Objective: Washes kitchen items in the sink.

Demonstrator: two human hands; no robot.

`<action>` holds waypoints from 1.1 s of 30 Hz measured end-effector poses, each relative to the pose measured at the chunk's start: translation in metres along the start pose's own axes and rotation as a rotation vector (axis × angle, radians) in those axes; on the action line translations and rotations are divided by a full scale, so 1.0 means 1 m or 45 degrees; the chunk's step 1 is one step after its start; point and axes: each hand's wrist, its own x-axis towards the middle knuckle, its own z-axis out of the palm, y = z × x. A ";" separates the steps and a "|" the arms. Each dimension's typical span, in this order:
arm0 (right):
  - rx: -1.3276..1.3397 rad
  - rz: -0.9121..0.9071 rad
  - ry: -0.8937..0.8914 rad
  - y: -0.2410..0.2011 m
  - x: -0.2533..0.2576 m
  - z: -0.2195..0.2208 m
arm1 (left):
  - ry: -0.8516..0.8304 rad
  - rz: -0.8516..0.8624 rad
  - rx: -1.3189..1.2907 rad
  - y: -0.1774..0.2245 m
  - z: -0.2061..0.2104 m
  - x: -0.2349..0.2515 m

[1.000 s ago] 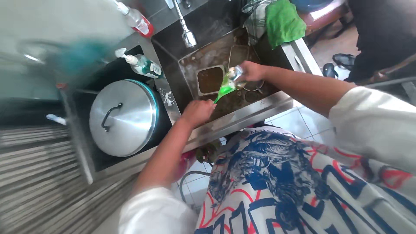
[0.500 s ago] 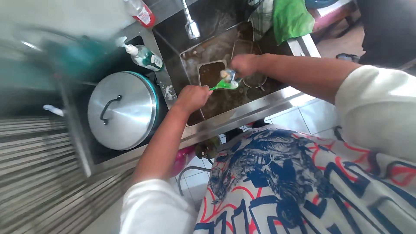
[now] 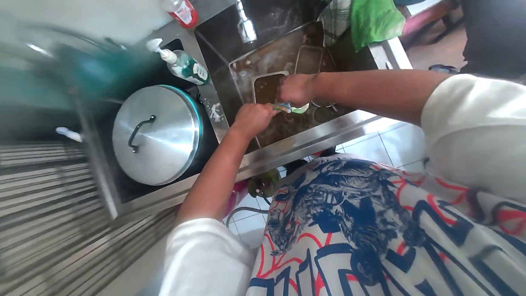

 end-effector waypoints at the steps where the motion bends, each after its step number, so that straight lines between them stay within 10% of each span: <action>1: -0.009 -0.003 -0.013 -0.002 0.001 -0.002 | -0.011 -0.004 0.004 0.001 0.000 0.000; 19: 1.012 0.447 0.643 0.059 -0.018 0.035 | 0.781 -0.418 -0.140 0.003 0.051 -0.026; 33: 2.391 1.366 0.936 -0.020 0.012 0.046 | 0.475 -0.607 -0.346 0.067 0.054 0.010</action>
